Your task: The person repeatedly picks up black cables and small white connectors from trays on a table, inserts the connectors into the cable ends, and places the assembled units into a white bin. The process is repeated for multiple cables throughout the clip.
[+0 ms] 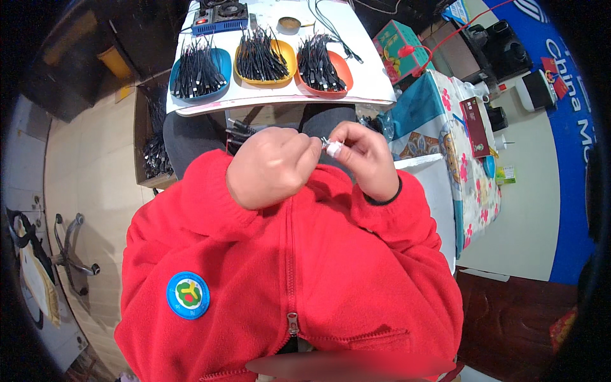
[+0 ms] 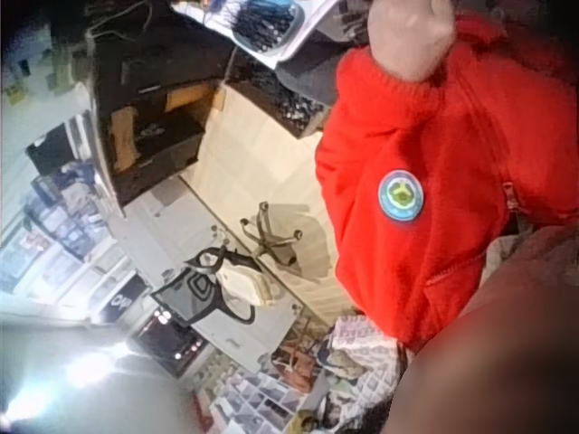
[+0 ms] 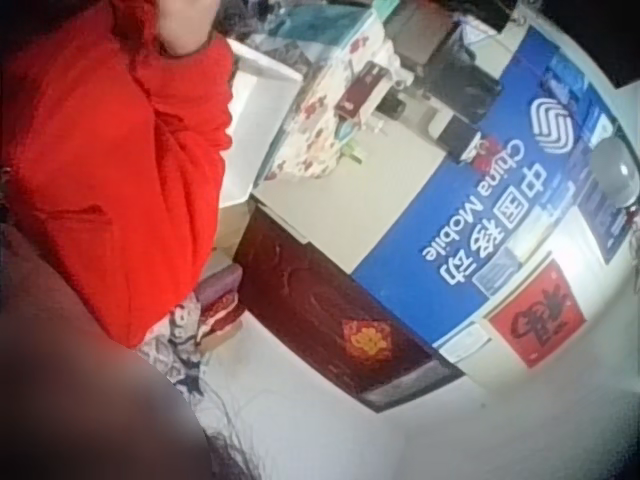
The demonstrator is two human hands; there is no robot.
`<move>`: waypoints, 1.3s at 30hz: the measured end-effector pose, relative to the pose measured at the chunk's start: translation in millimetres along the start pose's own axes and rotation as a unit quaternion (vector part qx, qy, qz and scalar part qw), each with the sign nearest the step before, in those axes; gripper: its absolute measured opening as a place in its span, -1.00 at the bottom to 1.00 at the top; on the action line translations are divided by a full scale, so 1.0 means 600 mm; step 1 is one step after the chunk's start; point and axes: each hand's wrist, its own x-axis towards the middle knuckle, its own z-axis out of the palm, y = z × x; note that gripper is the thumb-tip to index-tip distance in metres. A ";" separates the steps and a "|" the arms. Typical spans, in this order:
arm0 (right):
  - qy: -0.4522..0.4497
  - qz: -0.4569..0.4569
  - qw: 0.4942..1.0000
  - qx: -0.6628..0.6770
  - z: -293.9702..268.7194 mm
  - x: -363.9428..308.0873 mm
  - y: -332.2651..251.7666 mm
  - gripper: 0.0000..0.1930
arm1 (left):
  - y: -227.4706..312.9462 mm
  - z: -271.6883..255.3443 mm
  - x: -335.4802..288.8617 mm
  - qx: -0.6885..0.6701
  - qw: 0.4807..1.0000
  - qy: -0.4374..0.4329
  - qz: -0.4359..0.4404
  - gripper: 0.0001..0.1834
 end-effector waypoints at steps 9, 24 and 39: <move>0.158 -0.313 0.849 -0.396 0.001 -0.001 0.003 -0.68 | -0.024 0.003 -0.002 -0.298 0.931 -0.010 -0.209 -0.89; -0.049 0.154 0.942 0.296 0.007 -0.008 0.018 -0.86 | 0.005 0.021 -0.019 -0.100 0.991 0.035 -0.087 -0.83; 0.026 -0.232 0.938 -0.256 -0.002 -0.010 -0.027 -0.74 | -0.017 -0.003 -0.020 -0.442 0.856 -0.048 -0.264 -0.85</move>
